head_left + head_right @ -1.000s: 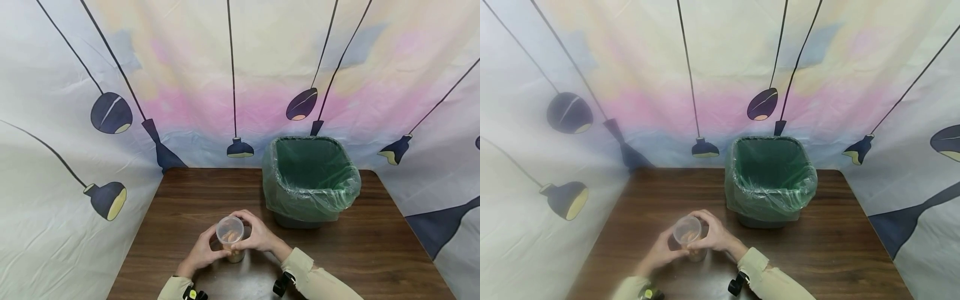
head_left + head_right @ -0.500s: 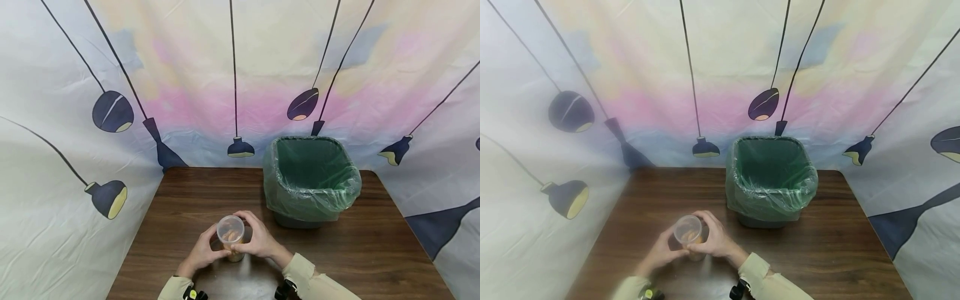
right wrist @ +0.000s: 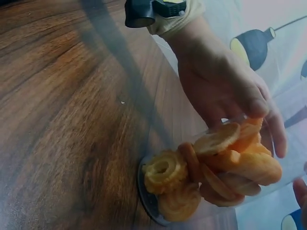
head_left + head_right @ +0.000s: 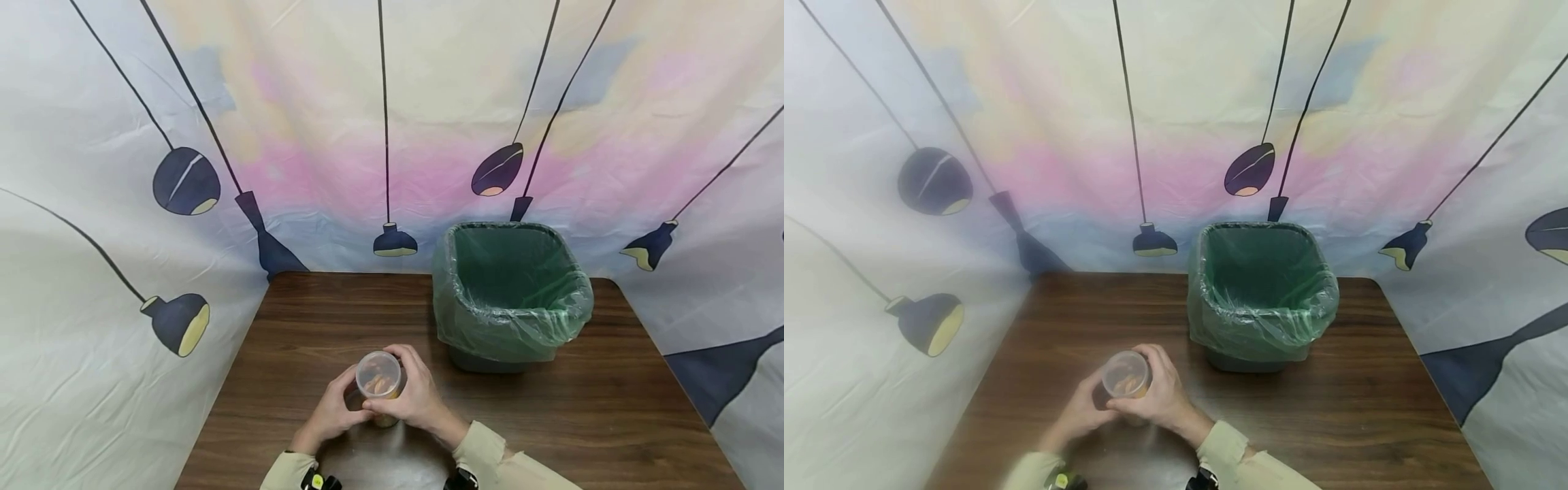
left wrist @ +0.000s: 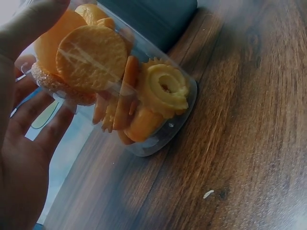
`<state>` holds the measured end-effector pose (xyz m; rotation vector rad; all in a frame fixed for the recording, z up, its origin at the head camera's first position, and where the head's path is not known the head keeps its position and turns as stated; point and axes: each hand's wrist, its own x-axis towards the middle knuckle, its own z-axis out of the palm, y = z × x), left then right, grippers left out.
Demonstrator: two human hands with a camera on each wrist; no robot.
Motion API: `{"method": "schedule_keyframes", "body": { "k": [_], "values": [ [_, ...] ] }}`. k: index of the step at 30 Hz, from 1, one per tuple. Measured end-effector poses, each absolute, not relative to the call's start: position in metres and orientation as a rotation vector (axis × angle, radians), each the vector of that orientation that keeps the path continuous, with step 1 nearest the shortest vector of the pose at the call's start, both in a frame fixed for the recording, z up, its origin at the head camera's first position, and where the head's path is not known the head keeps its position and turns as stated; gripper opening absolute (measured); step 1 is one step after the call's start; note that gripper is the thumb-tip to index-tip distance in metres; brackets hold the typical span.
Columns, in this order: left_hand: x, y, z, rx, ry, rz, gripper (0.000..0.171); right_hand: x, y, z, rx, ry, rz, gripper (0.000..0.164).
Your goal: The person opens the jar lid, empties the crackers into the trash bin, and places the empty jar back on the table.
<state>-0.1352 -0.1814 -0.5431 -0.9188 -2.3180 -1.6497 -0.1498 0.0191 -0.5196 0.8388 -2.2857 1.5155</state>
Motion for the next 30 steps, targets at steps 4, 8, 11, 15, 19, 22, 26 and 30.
{"method": "schedule_keyframes", "body": {
  "k": [4,8,11,15,19,22,26,30],
  "values": [
    [-0.135,-0.180,-0.544,-0.905,-2.316,-1.654,0.071,-0.149,0.016,-0.521,0.808,-2.278,1.464,0.084],
    [-0.135,-0.179,-0.545,-0.904,-2.299,-1.676,0.069,-0.149,0.015,-0.521,0.789,-2.270,1.460,0.081],
    [-0.135,-0.179,-0.545,-0.912,-2.283,-1.681,0.069,-0.149,0.015,-0.522,0.793,-2.248,1.455,0.078],
    [-0.136,-0.179,-0.544,-0.912,-2.284,-1.673,0.069,-0.150,0.016,-0.523,0.799,-2.218,1.447,0.076],
    [-0.136,-0.179,-0.543,-0.900,-2.293,-1.663,0.068,-0.153,0.016,-0.524,0.797,-2.203,1.458,0.074],
    [-0.136,-0.179,-0.543,-0.897,-2.287,-1.665,0.067,-0.154,0.016,-0.524,0.800,-2.195,1.475,0.073],
    [-0.137,-0.179,-0.542,-0.862,-2.310,-1.678,0.063,-0.157,0.017,-0.524,0.808,-2.190,1.525,0.073],
    [-0.136,-0.178,-0.541,-0.812,-2.349,-1.665,0.061,-0.161,0.020,-0.524,0.846,-2.206,1.552,0.072]
  ]
}}
